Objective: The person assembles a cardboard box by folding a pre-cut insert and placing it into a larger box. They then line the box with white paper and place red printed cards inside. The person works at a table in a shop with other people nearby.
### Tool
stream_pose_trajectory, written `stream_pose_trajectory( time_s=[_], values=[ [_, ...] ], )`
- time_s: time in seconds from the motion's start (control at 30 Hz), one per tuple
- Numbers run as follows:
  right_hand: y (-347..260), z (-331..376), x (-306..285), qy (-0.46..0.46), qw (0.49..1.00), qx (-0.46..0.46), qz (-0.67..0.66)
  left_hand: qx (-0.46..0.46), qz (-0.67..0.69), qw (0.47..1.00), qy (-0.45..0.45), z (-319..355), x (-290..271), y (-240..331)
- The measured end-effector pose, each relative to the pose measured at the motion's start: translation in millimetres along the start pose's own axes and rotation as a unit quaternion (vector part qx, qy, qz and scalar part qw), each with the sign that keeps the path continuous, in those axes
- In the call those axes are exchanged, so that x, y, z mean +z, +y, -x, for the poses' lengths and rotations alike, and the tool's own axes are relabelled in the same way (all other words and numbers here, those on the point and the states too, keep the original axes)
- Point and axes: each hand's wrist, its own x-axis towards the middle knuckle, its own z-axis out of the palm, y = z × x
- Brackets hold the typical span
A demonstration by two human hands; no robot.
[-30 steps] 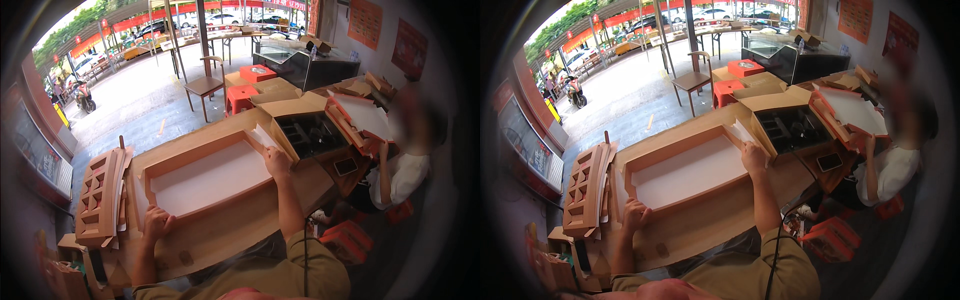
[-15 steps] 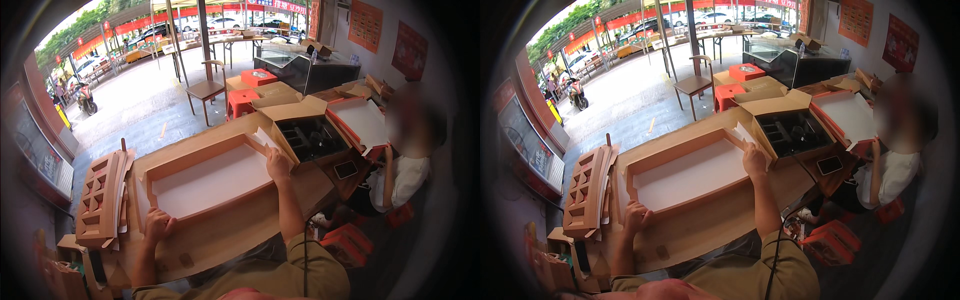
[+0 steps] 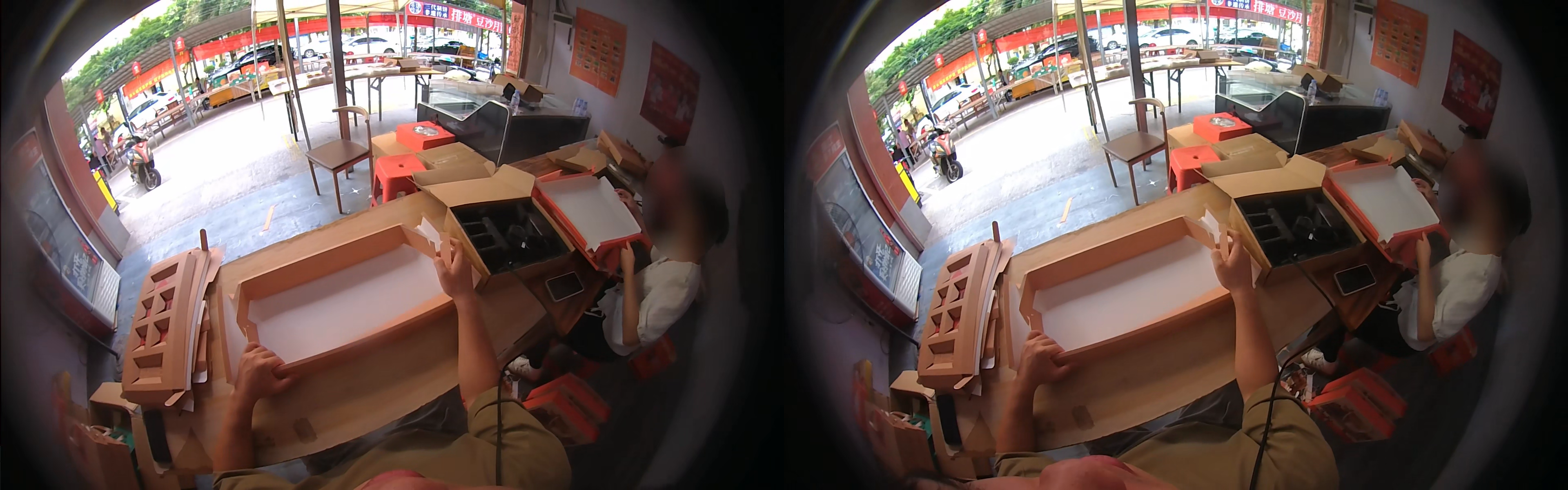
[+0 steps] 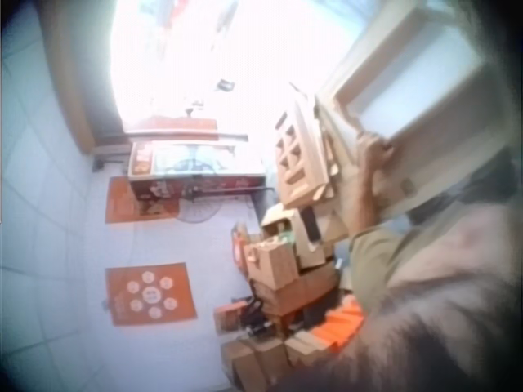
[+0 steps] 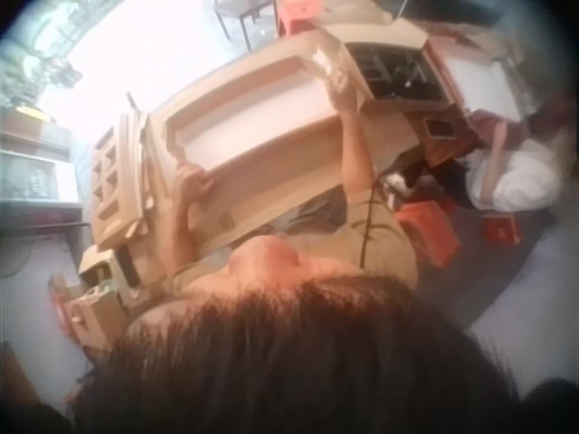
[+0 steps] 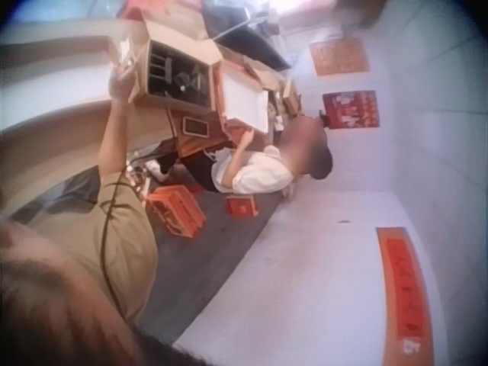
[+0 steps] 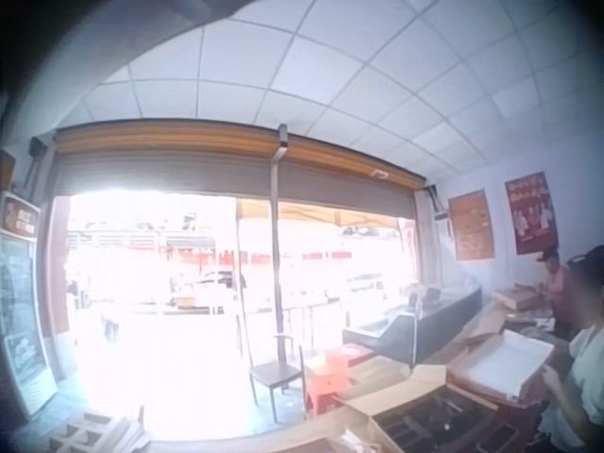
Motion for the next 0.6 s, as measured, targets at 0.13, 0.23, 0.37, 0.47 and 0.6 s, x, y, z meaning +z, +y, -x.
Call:
stream_pose_trajectory(
  time_s=[0.13,0.23,0.37,0.47,0.6],
  values=[
    [-7.0,-1.5,0.4,-0.005,0.999,-0.004,-0.040,-0.007,-0.028,0.999,-0.013,4.2,1.8,0.8],
    [4.9,-4.6,0.3,0.034,0.993,-0.023,-0.107,0.000,-0.050,0.998,-0.024,2.3,-0.6,6.0],
    [6.7,-4.9,1.9,0.056,0.989,-0.029,-0.133,-0.011,-0.124,0.991,-0.044,6.9,3.6,7.4],
    [4.1,-4.2,2.3,0.065,0.987,-0.053,-0.135,-0.036,-0.139,0.989,-0.021,8.0,12.2,6.6],
    [-7.3,-1.1,1.8,0.071,0.987,-0.122,-0.075,-0.054,-0.163,0.985,-0.002,9.6,23.1,4.2]
  ],
)
